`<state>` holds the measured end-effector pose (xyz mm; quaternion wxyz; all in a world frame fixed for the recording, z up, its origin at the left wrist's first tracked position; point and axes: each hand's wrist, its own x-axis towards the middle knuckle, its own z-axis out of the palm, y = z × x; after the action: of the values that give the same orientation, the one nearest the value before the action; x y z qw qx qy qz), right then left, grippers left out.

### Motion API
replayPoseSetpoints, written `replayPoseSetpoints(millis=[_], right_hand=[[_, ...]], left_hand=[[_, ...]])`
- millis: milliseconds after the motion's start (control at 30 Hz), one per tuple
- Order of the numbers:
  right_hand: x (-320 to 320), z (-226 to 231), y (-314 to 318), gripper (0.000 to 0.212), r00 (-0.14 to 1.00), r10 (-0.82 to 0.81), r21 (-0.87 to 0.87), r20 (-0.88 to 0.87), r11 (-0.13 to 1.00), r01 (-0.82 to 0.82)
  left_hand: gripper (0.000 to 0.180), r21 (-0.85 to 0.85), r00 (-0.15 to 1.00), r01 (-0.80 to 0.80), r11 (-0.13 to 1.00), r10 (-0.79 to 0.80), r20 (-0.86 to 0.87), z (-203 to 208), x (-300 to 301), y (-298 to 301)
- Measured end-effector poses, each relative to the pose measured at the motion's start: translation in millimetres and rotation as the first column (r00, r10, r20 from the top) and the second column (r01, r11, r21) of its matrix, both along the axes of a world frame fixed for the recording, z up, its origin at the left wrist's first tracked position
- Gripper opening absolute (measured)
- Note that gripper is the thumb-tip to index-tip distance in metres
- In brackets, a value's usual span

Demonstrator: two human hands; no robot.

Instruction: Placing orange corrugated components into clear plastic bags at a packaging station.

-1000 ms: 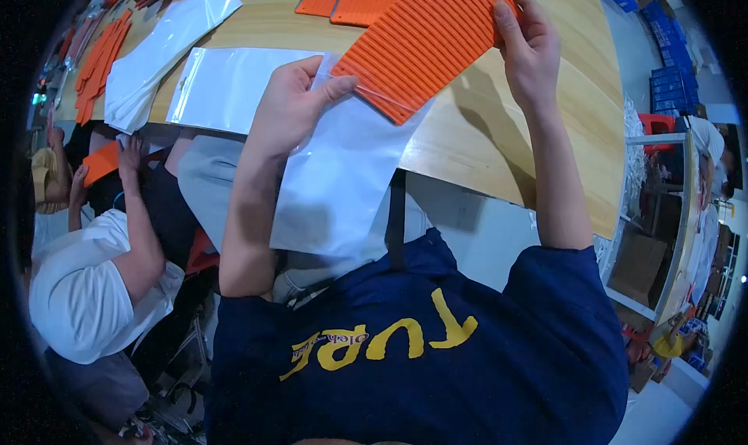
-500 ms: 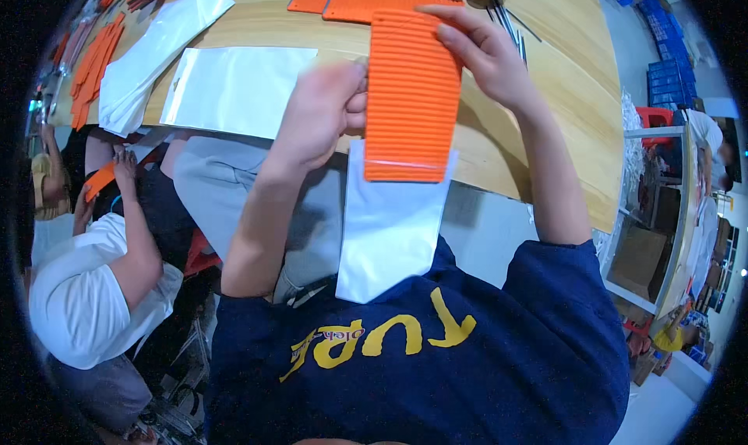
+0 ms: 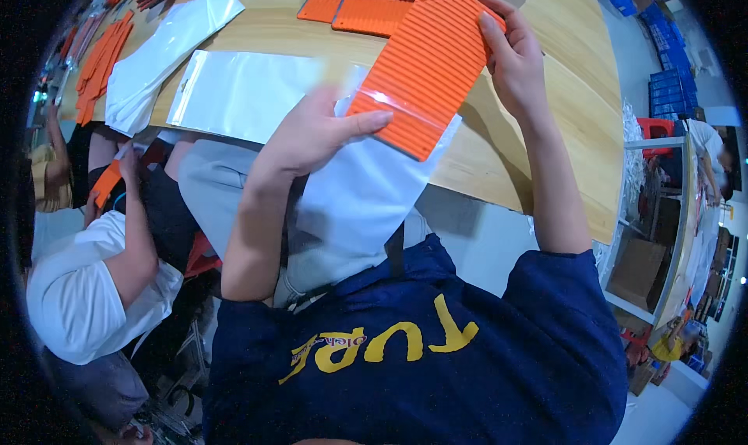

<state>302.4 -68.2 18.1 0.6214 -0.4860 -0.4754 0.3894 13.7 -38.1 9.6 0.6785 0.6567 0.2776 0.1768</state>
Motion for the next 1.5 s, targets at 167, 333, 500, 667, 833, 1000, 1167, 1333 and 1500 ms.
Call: replayPoseSetpoints(millis=[167, 333, 500, 667, 833, 1000, 1167, 1333, 1500], right_hand=[[-7.7, 2.3, -8.2, 0.032, 0.997, 0.046, 0.01, 0.06, 0.999, -0.047], [-16.3, 2.5, -13.7, 0.032, 0.949, 0.22, -0.037, 0.225, 0.975, -0.218], [-28.5, 5.8, -15.0, 0.029, 0.873, 0.344, 0.023, 0.347, 0.927, -0.374], [-37.8, 11.9, -20.9, 0.024, 0.699, 0.291, 0.061, 0.653, 0.9, -0.432], [-41.6, 9.1, -24.1, 0.025, 0.655, 0.495, -0.113, 0.571, 0.838, -0.534], [-43.9, 14.7, -24.1, 0.023, 0.751, 0.405, -0.097, 0.522, 0.903, -0.419], [-45.7, 13.3, -23.5, 0.024, 0.928, 0.215, -0.141, 0.306, 0.974, -0.179], [-40.5, 16.0, -29.2, 0.028, 0.851, 0.397, -0.266, 0.343, 0.91, -0.317], [-35.8, 11.7, -26.8, 0.027, 0.789, 0.455, -0.204, 0.412, 0.89, -0.407]], left_hand=[[0.034, -0.139, 0.988, -0.089, 0.986, 0.105, 0.113, 3.8, 6.9, -6.6], [0.028, -0.222, 0.976, -0.151, 0.963, 0.181, 0.122, 1.1, 12.7, -10.5], [0.023, -0.211, 0.938, -0.205, 0.956, 0.254, 0.237, -5.5, 18.1, -13.6], [0.024, -0.237, 0.938, -0.217, 0.947, 0.27, 0.218, 2.5, 17.3, -12.7], [0.023, -0.087, 0.942, -0.233, 0.969, 0.247, 0.226, -0.8, 20.4, -13.4], [0.02, -0.093, 0.926, -0.258, 0.962, 0.274, 0.26, -5.4, 10.0, -0.6], [0.018, -0.056, 0.877, -0.373, 0.926, 0.372, 0.304, -5.8, 4.2, 4.8], [0.017, -0.038, 0.869, -0.362, 0.931, 0.352, 0.347, -5.9, 3.1, 4.9], [0.017, 0.083, 0.874, -0.341, 0.936, 0.284, 0.395, -1.5, 3.4, 2.5]])
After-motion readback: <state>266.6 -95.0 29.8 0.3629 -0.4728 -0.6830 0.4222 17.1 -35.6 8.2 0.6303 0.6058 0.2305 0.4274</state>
